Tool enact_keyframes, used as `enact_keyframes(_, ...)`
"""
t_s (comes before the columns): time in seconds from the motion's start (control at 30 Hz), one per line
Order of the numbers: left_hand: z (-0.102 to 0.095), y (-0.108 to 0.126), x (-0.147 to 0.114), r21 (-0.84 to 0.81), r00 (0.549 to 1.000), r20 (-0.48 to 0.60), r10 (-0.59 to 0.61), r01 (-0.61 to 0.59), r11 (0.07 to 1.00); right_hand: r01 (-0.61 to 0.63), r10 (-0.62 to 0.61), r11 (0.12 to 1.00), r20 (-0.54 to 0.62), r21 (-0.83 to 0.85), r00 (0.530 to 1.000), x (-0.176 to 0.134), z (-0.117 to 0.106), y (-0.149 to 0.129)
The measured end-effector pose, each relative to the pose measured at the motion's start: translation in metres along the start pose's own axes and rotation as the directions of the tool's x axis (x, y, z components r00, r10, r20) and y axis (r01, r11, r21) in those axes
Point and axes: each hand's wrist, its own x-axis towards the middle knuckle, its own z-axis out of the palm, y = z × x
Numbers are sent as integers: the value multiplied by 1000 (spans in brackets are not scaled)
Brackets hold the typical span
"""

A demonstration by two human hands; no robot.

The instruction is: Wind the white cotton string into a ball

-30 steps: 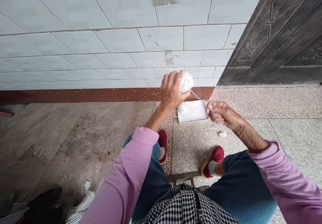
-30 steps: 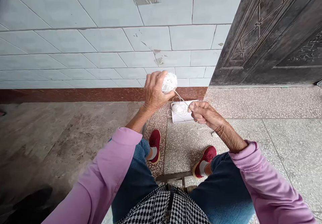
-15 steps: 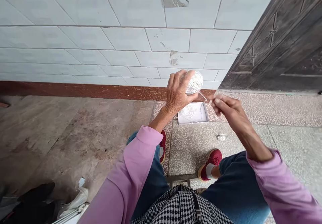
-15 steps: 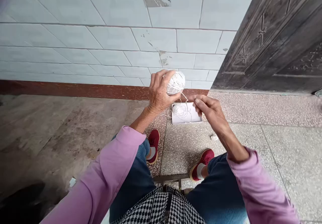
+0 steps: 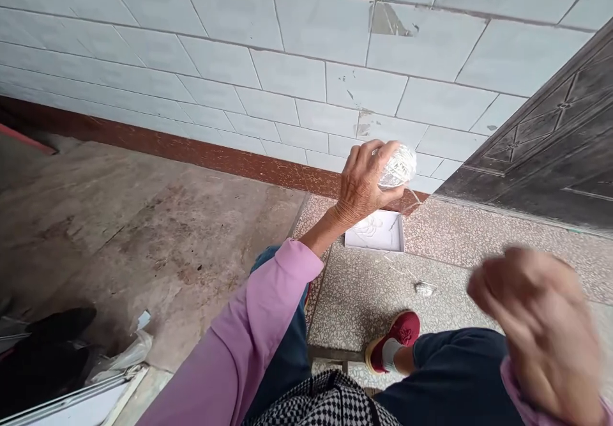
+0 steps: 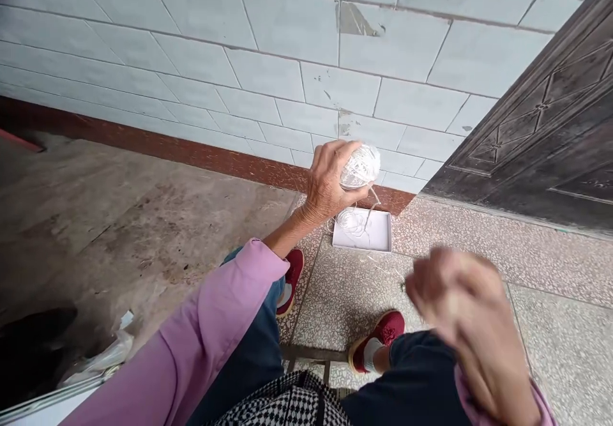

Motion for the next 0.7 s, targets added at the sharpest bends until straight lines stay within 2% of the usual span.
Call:
enact_keyframes(0.07,1,2,-1,21,1000,15,25,-26,999,60,-53,998,-186,31,981,33,-3,19)
enact_keyframes(0.1,1,4,-2,33,999,28,45,-46,998,71,-61,997,-240,32,969,47,-5,30)
enact_keyframes(0.13,2,5,-3,44,997,45,65,-67,997,49,-40,998,-235,34,971,59,-7,42)
enact_keyframes(0.2,4,7,-4,60,991,89,97,-103,993,-27,36,998,-141,62,989,72,-9,62)
enact_keyframes(0.3,7,7,-4,72,981,150,120,-132,989,-99,99,988,6,121,995,73,-11,76)
enact_keyframes(0.47,6,4,-4,63,977,165,132,-144,988,-83,99,977,-71,195,993,66,-18,79)
enact_keyframes(0.7,5,2,-6,58,979,144,142,-152,987,-160,165,978,-21,131,986,65,-20,93)
